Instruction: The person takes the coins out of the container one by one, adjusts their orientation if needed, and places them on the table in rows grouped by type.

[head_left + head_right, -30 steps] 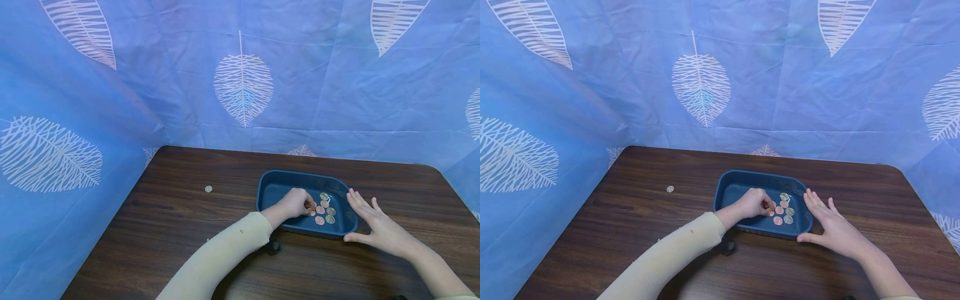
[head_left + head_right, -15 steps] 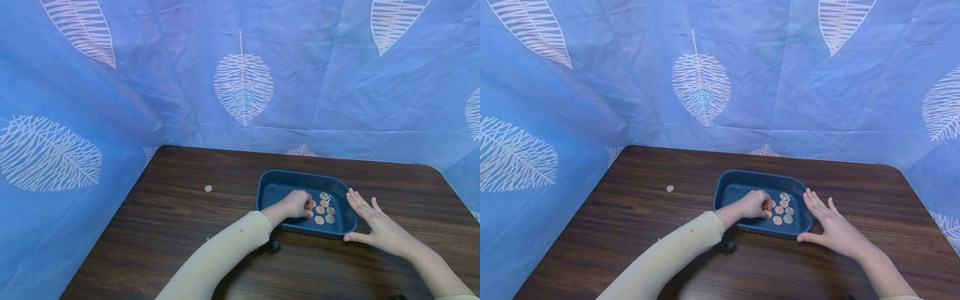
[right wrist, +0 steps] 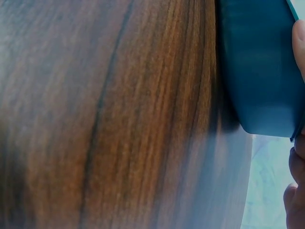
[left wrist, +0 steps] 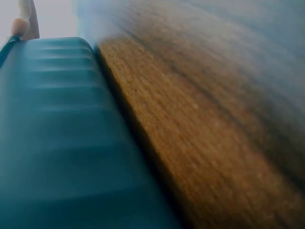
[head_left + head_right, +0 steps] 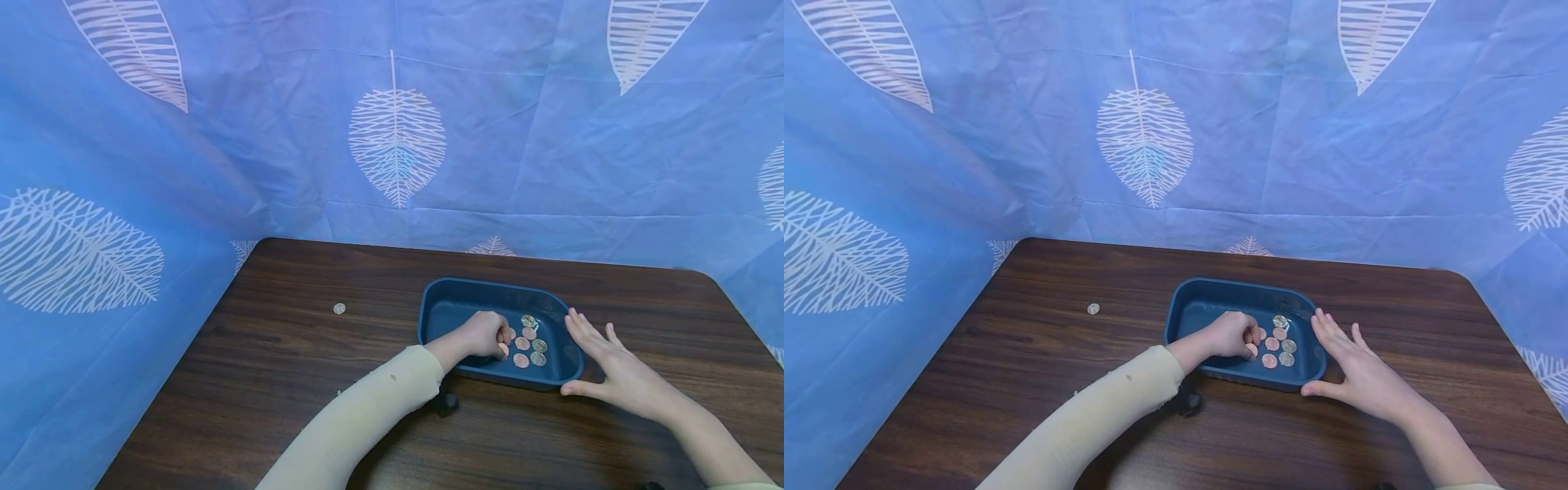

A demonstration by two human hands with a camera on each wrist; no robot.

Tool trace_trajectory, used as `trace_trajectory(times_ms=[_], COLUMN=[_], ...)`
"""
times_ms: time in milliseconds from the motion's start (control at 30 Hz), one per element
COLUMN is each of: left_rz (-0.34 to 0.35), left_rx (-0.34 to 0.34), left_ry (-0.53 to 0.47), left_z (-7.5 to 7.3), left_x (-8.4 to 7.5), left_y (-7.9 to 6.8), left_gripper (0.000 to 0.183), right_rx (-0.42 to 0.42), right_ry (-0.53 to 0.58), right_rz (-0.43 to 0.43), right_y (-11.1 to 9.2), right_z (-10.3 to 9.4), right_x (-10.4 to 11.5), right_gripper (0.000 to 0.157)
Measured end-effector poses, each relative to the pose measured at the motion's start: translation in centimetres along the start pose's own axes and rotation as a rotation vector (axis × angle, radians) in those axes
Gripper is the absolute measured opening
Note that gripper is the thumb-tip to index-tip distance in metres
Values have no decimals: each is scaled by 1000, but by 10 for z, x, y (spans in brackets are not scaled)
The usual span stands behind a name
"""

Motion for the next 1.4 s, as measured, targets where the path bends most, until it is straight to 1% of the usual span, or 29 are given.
trace_trajectory(times_ms=[133, 200, 367, 467, 600, 767, 867, 933, 1067, 1167, 1233, 1300, 1400], left_rz=[27, 38, 56, 72, 104, 152, 188, 210, 236, 221, 197, 172, 140], left_rx=[3, -4, -75, -132, -201, -258, -291, -317, -381, -445, -492, -527, -566], left_ry=[-19, -35, -105, -199, -321, -473, -547, -579, -615, -664, -702, -736, -730], left_z=[-2, -3, -12, -18, -26, -40, -52, -61, -78, -90, -97, -104, -118], left_x=[-2, -3, -2, -1, -1, -1, 1, 4, 16, 34, 47, 57, 68], left_y=[-1, -2, -6, -10, -15, -28, -40, -50, -74, -95, -109, -126, -152], left_gripper=[17, 15, 8, 5, 4, 4, 5, 6, 11, 11, 10, 11, 12], right_rx=[6, 20, 67, 76, 70, 69, 69, 70, 69, 69, 74, 76, 75], right_ry=[13, 41, 137, 164, 163, 171, 181, 187, 188, 186, 190, 199, 207], right_rz=[8, 23, 68, 75, 78, 92, 101, 109, 117, 121, 130, 138, 144], right_y=[0, 0, 0, -1, -2, -2, -1, -2, -2, -2, -3, -3, -3], right_z=[0, 1, 5, 6, 6, 8, 8, 9, 9, 8, 8, 7, 7], right_x=[0, -1, -2, -1, 1, 0, 0, 0, 1, 1, 1, 1, 1], right_gripper=[106, 106, 104, 102, 101, 101, 101, 101, 102, 103, 103, 104, 104])
Point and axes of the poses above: each hand's wrist, its own y-axis towards the middle knuckle, its own z-axis out of the palm, x = y × z, the point moved 9 cm from there along y, towards the middle knuckle, and after that the axes turned 4 degrees about x, right-handed, at the moved point
